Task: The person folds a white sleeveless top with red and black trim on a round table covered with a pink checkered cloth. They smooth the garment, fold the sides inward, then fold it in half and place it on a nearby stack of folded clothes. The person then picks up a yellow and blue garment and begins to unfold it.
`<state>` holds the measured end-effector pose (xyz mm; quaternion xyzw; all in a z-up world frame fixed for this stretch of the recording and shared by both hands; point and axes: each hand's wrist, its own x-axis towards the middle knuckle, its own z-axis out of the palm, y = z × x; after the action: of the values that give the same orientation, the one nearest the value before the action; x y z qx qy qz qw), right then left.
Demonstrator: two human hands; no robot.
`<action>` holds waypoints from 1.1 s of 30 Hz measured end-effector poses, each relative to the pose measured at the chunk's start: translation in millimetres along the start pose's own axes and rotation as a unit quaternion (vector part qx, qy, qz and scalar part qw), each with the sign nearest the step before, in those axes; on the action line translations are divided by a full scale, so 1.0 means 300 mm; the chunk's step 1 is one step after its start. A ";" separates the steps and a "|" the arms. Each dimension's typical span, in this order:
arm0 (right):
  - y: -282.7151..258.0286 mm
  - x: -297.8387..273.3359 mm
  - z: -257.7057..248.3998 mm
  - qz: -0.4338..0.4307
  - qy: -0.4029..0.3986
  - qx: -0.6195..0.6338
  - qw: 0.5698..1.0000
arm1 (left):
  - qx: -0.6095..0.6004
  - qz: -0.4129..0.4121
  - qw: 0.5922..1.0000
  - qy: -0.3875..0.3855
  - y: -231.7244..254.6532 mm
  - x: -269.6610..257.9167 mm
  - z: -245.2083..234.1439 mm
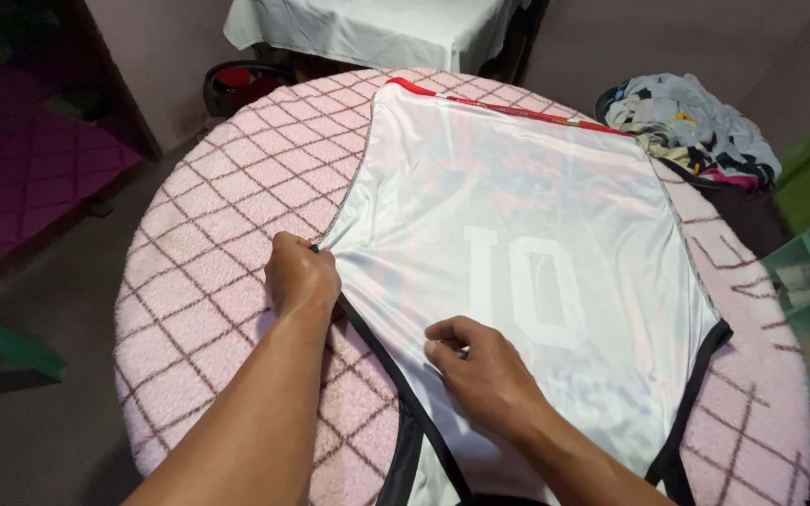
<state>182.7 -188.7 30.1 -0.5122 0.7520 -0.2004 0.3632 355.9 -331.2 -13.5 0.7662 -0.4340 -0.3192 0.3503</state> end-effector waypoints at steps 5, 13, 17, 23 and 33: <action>0.023 -0.067 -0.027 0.046 0.023 -0.054 0.997 | 0.011 0.034 0.999 -0.024 0.021 -0.006 -0.028; 0.065 -0.176 0.050 -0.135 0.038 -0.161 0.977 | -0.014 -0.022 1.000 -0.002 -0.011 0.007 -0.031; 0.062 -0.184 0.073 -0.099 0.027 -0.173 0.980 | 0.030 0.015 0.999 -0.019 -0.009 -0.002 -0.050; 0.070 -0.198 0.054 -0.128 0.021 -0.137 0.982 | 0.073 -0.013 0.993 -0.091 0.012 -0.039 -0.074; 0.151 -0.292 0.033 -0.127 0.087 -0.063 0.986 | 0.146 0.040 0.977 -0.148 -0.055 -0.444 -0.093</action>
<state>180.5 -90.0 22.9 -0.6059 0.7209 -0.2409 0.2347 329.4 -199.5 13.1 0.7354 -0.5530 -0.3486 0.1787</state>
